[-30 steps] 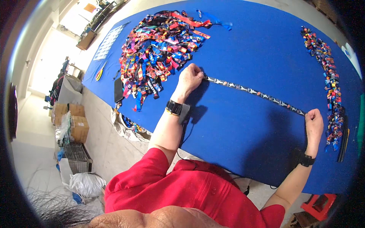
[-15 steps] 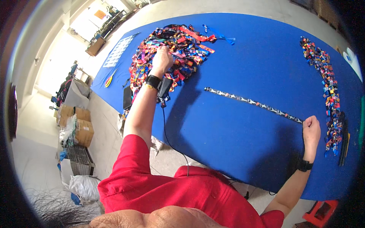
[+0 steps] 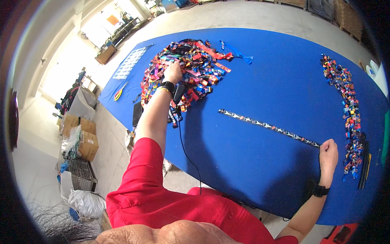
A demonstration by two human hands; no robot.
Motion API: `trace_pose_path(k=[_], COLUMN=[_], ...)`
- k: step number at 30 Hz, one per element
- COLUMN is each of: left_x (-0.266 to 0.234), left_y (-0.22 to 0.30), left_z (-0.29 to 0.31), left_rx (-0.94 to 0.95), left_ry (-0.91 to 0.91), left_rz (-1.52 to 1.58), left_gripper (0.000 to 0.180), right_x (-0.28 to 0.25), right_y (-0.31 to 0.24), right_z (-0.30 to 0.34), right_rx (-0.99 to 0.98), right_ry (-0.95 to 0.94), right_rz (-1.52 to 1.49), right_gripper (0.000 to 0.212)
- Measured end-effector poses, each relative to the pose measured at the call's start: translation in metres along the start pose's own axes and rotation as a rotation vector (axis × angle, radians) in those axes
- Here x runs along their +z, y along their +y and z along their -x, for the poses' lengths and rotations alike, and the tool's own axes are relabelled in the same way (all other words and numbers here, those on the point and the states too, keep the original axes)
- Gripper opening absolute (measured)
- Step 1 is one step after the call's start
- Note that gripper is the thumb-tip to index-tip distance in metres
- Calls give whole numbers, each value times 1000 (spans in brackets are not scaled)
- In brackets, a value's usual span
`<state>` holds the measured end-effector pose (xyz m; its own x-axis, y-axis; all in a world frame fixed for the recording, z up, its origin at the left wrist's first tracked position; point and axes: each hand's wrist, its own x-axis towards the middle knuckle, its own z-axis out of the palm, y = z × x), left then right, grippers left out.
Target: Manually folding and tying patterned ribbons into decorative bows at a workstation.
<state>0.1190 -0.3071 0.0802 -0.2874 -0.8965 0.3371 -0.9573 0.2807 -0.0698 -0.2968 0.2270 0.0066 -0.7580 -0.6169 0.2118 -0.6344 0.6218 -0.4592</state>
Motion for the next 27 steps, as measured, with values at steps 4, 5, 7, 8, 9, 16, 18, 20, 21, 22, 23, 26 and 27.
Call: trace_pose_path(k=[4,5,7,8,9,16,18,20,21,22,23,26,27], left_x=[-10,-20,-35,-42,-44,-38,-35,-31,-29,-25,-22,-18,-16], left_y=[4,18,44,59,70,104,86,60,48,34,21,1,-3], left_z=[5,15,37,52,65,99,85,73,67,62,58,48,48], left_rx=[-4,79,184,288,356,500,453,383,326,319,304,286,285], left_ry=[-16,-4,-3,-4,-65,30,70,51,72,105,141,113,117], left_rz=[16,39,103,105,159,167,124,16,-64,-84,-100,-187,-212], left_gripper=[28,26,23,21,21,16,16,18,19,19,19,20,19], right_x=[2,2,6,8,6,3,2,1,0,0,0,1,1], right_y=[-1,3,12,14,11,7,3,1,-2,-4,-6,2,1], right_z=[-3,-2,-4,-4,-3,-3,-2,-2,-2,-2,-1,0,0], right_rx=[-18,-19,-27,-36,-37,-29,-17,-39,-35,-28,-25,-41,-41], right_ry=[13,15,18,23,19,18,24,-7,-4,-3,-2,-10,-10], right_rz=[4,9,7,5,7,-23,-26,-30,-32,-12,9,16,16], right_gripper=[8,7,8,8,8,10,10,10,10,11,11,12,12])
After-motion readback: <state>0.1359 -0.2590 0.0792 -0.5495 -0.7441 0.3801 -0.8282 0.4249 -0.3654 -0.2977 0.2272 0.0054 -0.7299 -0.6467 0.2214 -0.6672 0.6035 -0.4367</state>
